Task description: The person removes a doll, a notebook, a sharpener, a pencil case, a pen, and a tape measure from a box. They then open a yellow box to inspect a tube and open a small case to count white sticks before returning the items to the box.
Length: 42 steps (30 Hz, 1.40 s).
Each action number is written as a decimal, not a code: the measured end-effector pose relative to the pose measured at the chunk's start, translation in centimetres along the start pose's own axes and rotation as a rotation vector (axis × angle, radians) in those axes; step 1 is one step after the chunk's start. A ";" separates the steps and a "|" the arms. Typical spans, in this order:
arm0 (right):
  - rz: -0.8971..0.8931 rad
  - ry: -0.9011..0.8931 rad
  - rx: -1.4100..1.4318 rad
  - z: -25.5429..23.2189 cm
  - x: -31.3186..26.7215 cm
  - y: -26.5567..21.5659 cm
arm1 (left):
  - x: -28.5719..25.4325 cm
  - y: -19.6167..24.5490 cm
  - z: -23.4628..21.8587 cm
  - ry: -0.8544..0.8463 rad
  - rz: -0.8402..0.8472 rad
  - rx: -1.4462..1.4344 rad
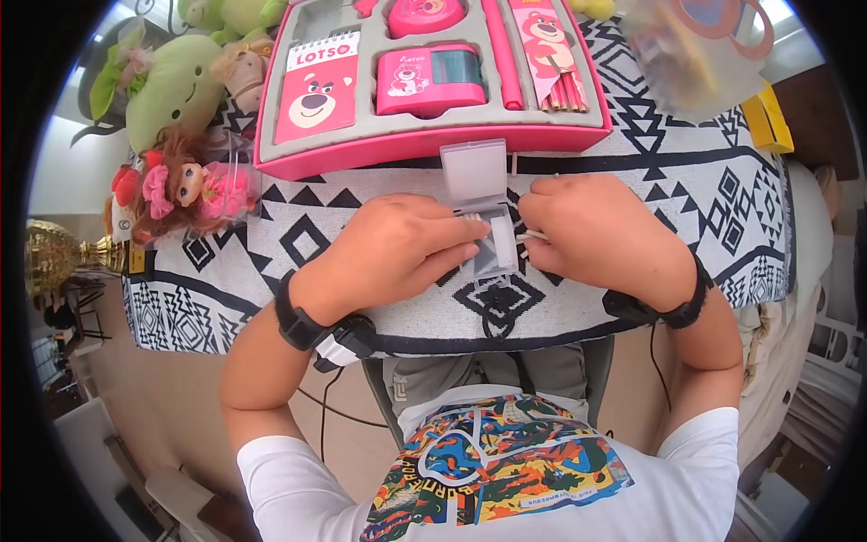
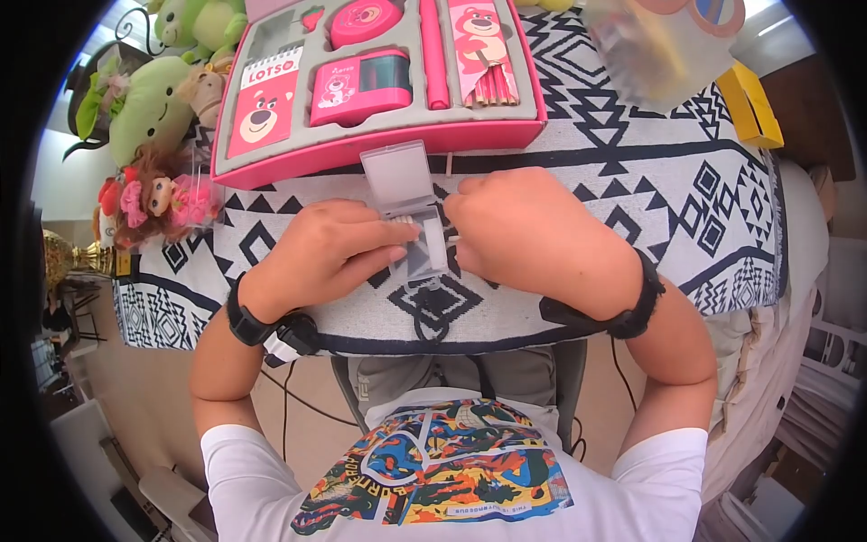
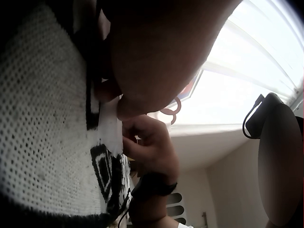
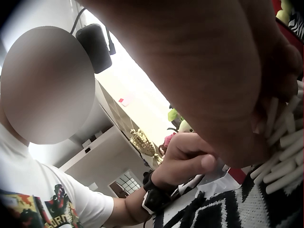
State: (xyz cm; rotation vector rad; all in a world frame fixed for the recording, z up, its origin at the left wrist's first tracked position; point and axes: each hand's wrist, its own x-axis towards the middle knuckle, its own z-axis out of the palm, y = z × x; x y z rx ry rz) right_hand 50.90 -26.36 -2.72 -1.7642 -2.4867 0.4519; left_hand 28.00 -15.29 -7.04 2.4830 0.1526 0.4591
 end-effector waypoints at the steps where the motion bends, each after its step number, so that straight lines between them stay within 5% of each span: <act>1: 0.025 0.005 0.038 0.1 0.1 0.3 | -0.1 -0.1 0.0 0.008 0.002 -0.017; 8: 0.136 0.139 0.230 0.2 0.1 0.8 | -0.1 -0.1 0.0 -0.002 -0.011 -0.028; 17: 0.074 0.271 0.229 1.6 2.0 -0.8 | -0.1 0.0 -0.2 -0.009 -0.044 -0.036; 42: 0.076 0.186 0.386 1.2 1.8 -0.6 | -0.3 -0.2 0.0 0.019 -0.093 -0.051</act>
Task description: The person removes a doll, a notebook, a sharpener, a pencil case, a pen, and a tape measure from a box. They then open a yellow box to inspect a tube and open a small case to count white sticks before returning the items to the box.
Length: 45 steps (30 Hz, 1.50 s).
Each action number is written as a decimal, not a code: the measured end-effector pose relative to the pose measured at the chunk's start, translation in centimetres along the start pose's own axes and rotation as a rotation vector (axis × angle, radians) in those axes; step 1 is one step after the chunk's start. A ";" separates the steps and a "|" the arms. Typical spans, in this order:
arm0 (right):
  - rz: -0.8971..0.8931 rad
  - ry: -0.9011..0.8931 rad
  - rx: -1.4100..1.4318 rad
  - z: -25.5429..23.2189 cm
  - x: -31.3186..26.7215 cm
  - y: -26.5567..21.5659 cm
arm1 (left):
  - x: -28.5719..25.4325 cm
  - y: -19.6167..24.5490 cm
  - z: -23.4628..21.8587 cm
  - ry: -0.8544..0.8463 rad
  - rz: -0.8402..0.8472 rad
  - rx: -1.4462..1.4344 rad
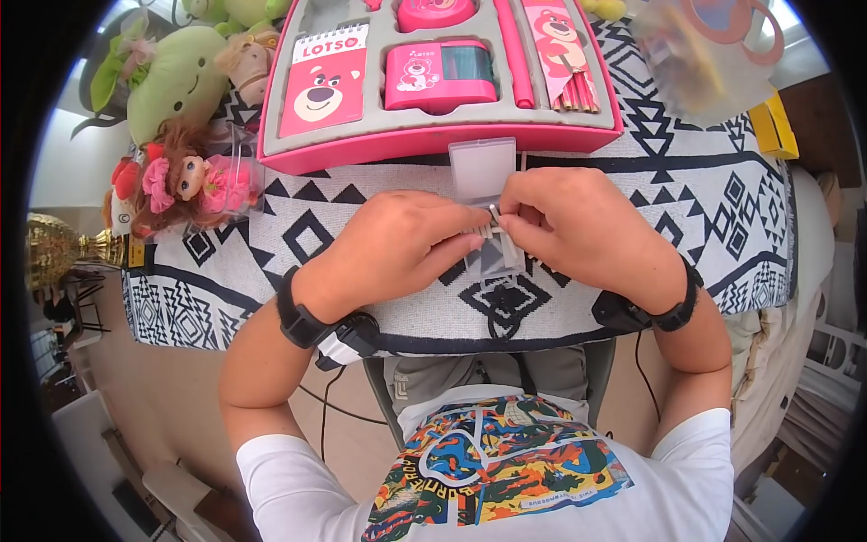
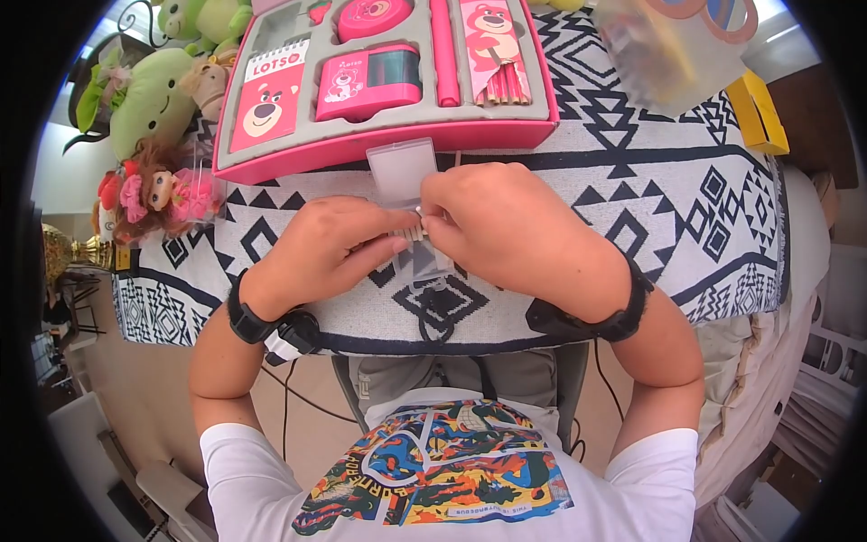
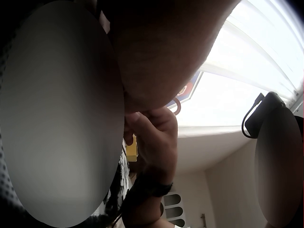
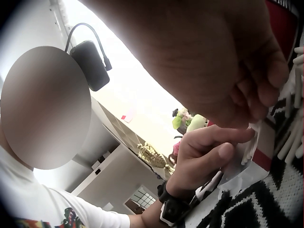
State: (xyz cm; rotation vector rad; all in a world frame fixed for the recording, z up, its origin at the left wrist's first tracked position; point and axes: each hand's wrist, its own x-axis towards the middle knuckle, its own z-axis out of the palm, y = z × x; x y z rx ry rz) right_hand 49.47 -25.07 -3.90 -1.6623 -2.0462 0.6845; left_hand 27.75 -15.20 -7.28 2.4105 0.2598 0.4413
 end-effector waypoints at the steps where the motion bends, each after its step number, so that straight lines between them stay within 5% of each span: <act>1: 0.006 -0.001 0.012 -0.1 0.0 0.0 | 0.0 0.0 0.0 0.002 -0.002 -0.003; 8: -0.115 -0.038 -0.107 -0.6 -0.3 0.4 | 0.1 -0.1 0.0 -0.004 0.024 0.010; 18: -0.060 0.003 -0.019 -1.6 -0.7 0.9 | 0.2 0.3 -0.2 0.020 -0.088 -0.043; 30: -0.170 0.031 -0.184 0.9 -0.8 0.2 | 0.2 0.0 0.0 0.003 0.014 0.011; 42: -0.407 0.054 -0.365 0.1 -0.5 0.4 | 0.2 0.0 -0.1 0.010 0.021 -0.013; 45: -0.446 0.046 -0.327 0.4 -0.2 0.2 | 0.3 0.4 -0.6 -0.104 -0.037 0.044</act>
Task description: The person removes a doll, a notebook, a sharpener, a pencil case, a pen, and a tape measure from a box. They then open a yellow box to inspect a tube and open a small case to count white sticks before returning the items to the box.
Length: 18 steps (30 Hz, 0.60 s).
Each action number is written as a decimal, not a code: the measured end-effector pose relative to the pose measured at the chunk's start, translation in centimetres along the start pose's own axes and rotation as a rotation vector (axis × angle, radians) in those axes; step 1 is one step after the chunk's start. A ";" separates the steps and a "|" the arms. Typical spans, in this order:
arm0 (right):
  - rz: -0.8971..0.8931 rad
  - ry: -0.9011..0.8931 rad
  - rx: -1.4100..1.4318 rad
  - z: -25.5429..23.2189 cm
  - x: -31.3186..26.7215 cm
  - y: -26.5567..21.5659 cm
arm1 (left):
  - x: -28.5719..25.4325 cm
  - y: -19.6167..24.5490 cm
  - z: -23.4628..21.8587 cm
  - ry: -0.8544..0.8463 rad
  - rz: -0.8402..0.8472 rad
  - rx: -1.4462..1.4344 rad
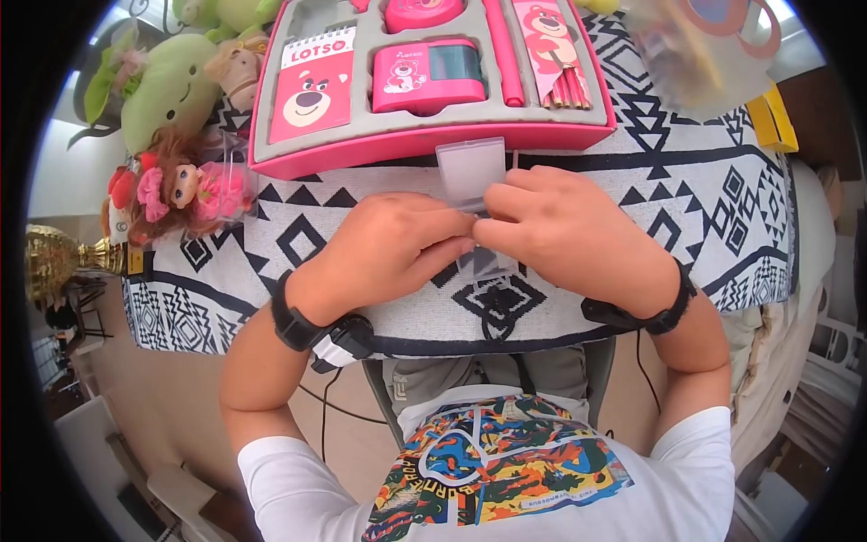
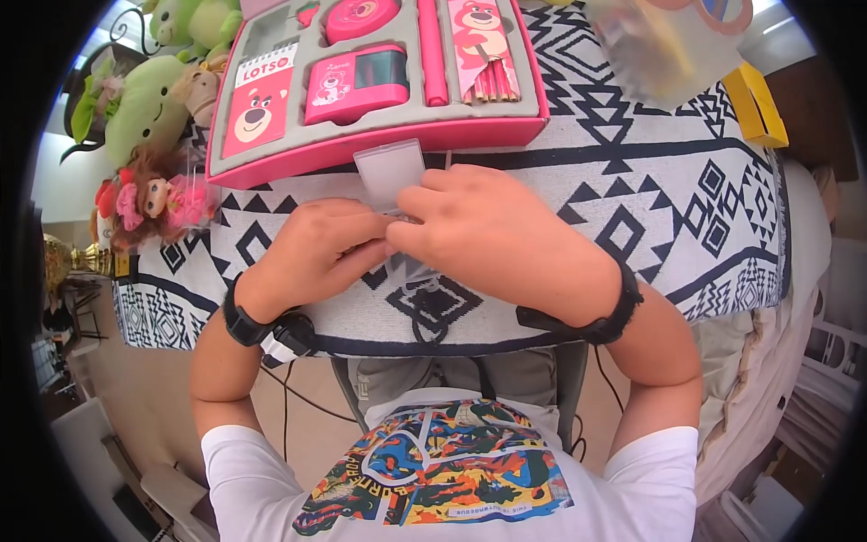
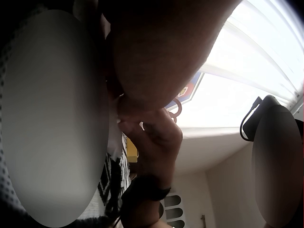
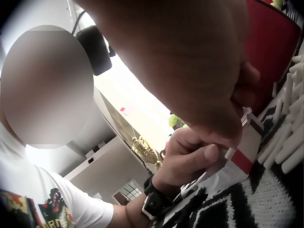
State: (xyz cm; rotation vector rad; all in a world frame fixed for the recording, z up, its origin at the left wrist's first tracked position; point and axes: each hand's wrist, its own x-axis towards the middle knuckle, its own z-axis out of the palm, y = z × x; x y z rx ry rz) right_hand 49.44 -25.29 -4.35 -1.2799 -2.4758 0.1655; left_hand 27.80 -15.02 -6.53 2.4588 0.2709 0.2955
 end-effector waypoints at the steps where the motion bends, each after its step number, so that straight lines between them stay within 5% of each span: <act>1: -0.008 0.010 -0.035 0.1 0.1 0.1 | -0.1 -0.1 0.1 0.026 -0.014 -0.015; 9: 0.087 0.085 -0.048 -0.8 -0.4 0.9 | 0.0 -0.5 0.7 0.126 0.067 -0.076; 18: 0.257 -0.025 0.158 -2.0 -0.8 1.1 | -0.1 -0.3 0.3 0.002 0.189 -0.013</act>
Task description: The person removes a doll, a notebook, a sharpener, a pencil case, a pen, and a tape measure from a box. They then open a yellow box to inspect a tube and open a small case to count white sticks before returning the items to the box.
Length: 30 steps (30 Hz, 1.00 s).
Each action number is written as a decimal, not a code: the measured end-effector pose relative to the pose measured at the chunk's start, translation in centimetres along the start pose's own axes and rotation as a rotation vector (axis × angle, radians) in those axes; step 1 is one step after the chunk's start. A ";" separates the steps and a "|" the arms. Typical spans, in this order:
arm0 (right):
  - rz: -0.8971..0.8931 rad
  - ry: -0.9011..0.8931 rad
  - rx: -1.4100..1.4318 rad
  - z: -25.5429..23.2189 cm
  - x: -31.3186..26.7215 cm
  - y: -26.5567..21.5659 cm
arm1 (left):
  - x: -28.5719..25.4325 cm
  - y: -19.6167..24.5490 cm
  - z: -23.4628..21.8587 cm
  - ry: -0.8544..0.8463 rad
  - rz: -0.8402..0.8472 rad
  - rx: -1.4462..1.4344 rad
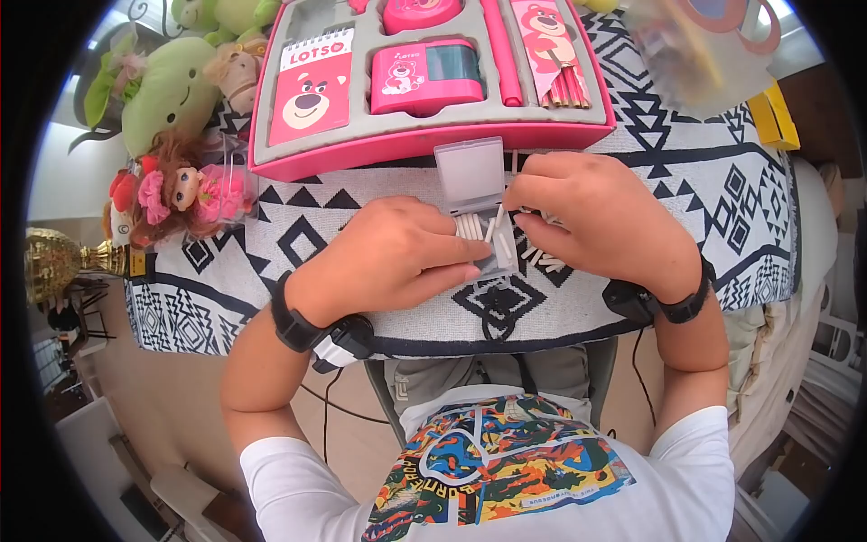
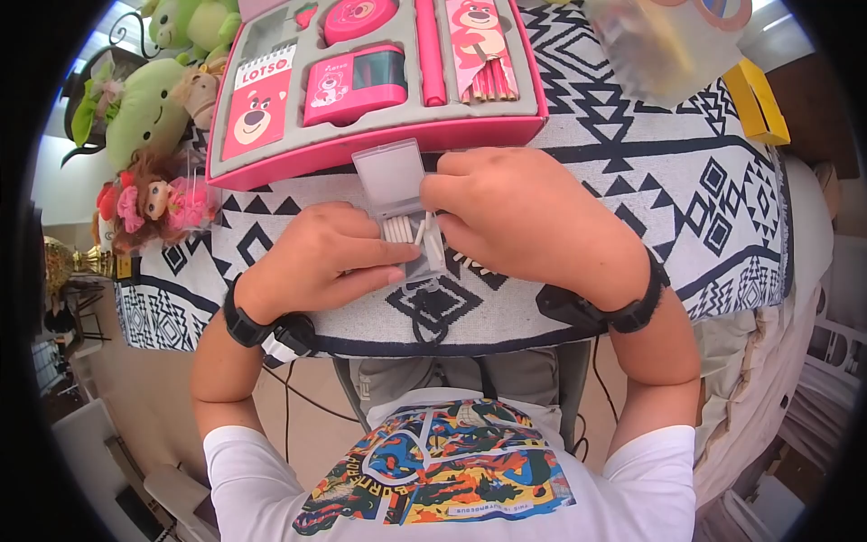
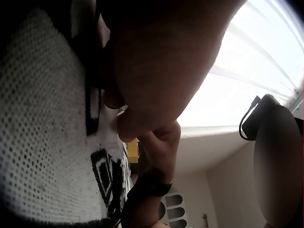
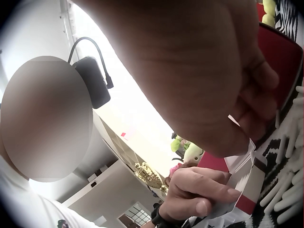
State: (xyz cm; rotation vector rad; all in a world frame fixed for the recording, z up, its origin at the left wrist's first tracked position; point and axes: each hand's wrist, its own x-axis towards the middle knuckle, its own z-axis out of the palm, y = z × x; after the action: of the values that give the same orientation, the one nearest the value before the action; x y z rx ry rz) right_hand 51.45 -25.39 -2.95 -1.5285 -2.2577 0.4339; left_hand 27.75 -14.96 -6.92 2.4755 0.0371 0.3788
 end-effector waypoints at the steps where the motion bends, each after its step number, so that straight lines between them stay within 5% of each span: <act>1: -0.019 0.015 -0.013 0.3 0.0 0.0 | 0.0 0.0 0.1 -0.001 0.001 0.007; 15: -0.078 -0.057 0.008 1.7 -0.1 0.1 | 0.0 0.3 0.0 -0.028 -0.038 0.058; 22: 0.038 0.065 0.033 -1.3 -0.6 0.9 | 0.0 0.2 -0.1 -0.014 -0.026 0.021; 30: 0.129 -0.210 0.005 -1.5 -1.1 0.5 | 0.2 0.7 -0.1 -0.037 -0.072 0.070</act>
State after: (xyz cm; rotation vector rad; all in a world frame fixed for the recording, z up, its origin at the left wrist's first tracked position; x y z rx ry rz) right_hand 52.90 -26.22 -2.01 -1.7036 -2.3162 0.6644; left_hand 27.84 -15.42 -6.35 2.5414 0.1259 0.3063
